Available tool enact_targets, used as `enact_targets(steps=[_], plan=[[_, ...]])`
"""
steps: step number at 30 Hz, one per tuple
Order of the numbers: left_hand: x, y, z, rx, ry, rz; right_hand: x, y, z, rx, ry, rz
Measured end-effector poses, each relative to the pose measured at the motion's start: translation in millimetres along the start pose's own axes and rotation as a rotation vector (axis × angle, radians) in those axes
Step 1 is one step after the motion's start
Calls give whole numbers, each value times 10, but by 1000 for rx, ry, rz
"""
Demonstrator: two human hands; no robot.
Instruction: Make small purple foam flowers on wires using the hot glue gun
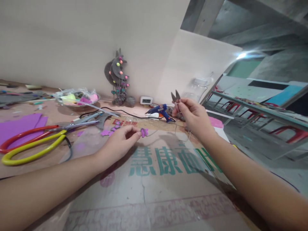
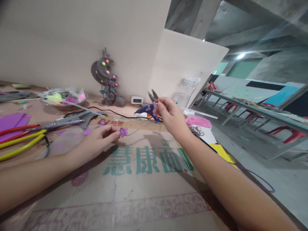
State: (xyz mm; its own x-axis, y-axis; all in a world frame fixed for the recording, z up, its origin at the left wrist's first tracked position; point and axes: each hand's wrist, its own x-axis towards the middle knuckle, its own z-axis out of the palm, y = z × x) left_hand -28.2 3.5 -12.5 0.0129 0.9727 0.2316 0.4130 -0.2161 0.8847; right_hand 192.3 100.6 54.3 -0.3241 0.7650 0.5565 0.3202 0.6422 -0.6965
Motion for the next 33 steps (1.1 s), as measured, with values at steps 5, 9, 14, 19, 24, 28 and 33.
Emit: enact_targets(steps=[5,9,14,19,24,28,33], plan=[[13,-15,5,-45,-7,1,-58,-235,-60,-75,-39,-79],[10,-1,4,-67,-10,0,-109,-354,-72,-236,-50,-177],[48,-77,22,-111,36,-3,-243,-123,101,-663,-186,-580],[81,-133,27,-91,60,-9,-375,135,264,-832,-183,-755],[57,-70,7,-67,61,-5,-398,166,276,-857,-171,-717],[41,-45,7,-53,64,6,-404,143,281,-878,-171,-739],[44,-52,9,-47,57,11,-418,157,295,-863,-188,-738]])
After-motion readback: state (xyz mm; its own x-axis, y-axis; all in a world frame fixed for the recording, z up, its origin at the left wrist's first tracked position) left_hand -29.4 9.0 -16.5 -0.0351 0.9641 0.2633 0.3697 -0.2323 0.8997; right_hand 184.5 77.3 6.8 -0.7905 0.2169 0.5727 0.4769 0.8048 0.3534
